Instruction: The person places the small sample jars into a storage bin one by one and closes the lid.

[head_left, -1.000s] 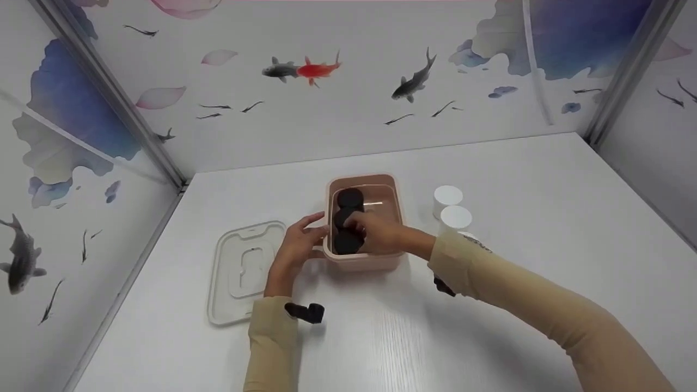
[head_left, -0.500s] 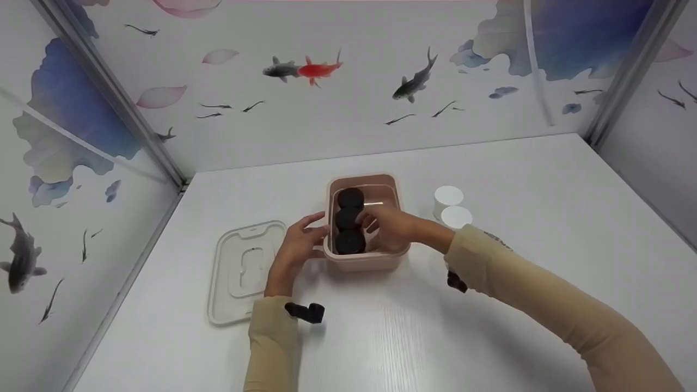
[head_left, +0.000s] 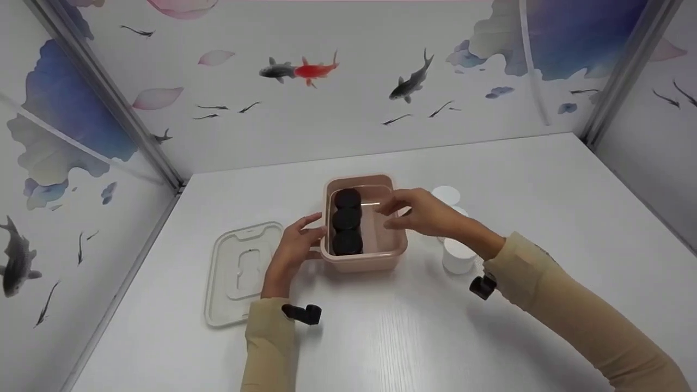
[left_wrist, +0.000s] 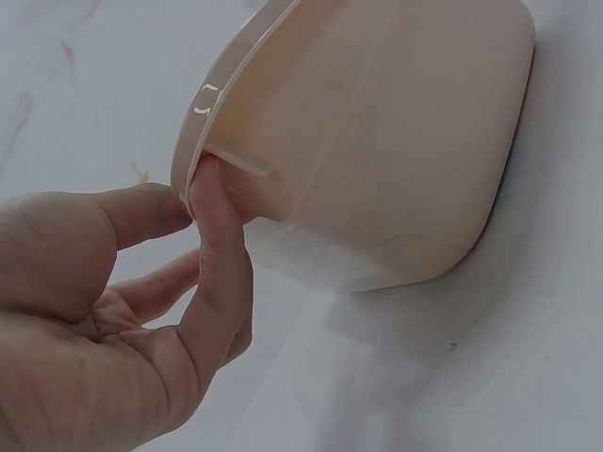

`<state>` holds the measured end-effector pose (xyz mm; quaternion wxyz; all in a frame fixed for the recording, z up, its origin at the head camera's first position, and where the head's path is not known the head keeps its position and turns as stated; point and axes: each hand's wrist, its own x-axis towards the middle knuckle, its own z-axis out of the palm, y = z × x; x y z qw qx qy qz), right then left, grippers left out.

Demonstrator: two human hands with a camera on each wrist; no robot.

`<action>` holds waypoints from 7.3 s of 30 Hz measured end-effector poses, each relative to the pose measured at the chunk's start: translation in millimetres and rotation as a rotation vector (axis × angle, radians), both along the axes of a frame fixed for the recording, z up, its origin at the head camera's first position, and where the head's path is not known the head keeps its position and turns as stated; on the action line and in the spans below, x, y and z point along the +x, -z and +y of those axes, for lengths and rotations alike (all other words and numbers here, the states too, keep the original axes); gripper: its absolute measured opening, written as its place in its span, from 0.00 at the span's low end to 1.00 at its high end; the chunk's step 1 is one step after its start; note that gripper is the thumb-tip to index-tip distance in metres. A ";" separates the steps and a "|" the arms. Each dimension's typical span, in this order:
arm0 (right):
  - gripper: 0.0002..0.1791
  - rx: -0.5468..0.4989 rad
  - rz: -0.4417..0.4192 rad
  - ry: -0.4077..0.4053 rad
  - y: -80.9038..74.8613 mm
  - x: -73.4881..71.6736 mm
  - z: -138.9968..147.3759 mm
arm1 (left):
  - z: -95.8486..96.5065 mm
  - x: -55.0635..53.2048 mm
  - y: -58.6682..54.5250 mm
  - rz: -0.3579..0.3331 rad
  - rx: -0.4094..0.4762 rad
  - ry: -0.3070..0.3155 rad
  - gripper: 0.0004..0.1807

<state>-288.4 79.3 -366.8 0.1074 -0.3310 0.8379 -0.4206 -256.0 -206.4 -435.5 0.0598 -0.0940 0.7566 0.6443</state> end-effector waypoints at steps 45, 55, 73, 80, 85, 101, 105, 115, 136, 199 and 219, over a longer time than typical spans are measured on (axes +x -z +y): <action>0.28 -0.043 -0.073 0.035 59.2 -8.3 140.3 | 0.3 -2.5 -2.7 -0.008 -0.014 -0.009 0.26; 0.34 0.063 -0.065 -0.011 65.3 -2.9 139.0 | -0.1 0.1 0.5 -0.022 -0.008 -0.017 0.26; 0.35 0.197 0.000 0.001 55.3 9.1 128.6 | 0.2 -1.1 -0.7 -0.012 0.006 -0.010 0.26; 0.35 0.134 0.029 0.030 48.3 17.2 118.6 | -0.2 -2.4 -0.9 -0.014 0.004 -0.004 0.26; 0.36 0.057 0.032 0.087 35.8 28.9 104.2 | 0.6 0.1 -1.7 -0.009 0.009 -0.004 0.26; 0.32 -0.075 0.035 0.203 16.0 42.6 48.8 | 1.9 -1.4 -0.2 -0.014 0.000 -0.016 0.26; 0.32 -0.086 0.057 0.247 9.8 32.3 33.9 | 1.7 -0.5 0.5 -0.009 0.013 -0.013 0.26; 0.34 -0.083 0.047 0.275 -8.3 -1.4 -5.0 | 1.7 -1.9 1.9 -0.004 -0.002 0.000 0.27; 0.41 0.142 0.025 0.306 -18.9 -61.3 -45.6 | 1.4 -1.5 -1.6 -0.018 -0.004 0.021 0.27; 0.26 0.297 0.187 0.117 -8.8 -58.4 -35.7 | 0.5 -2.7 0.1 -0.038 -0.023 0.001 0.27; 0.19 -0.092 0.238 0.261 11.2 -7.5 42.1 | -0.2 -2.1 -2.3 -0.003 -0.010 0.006 0.27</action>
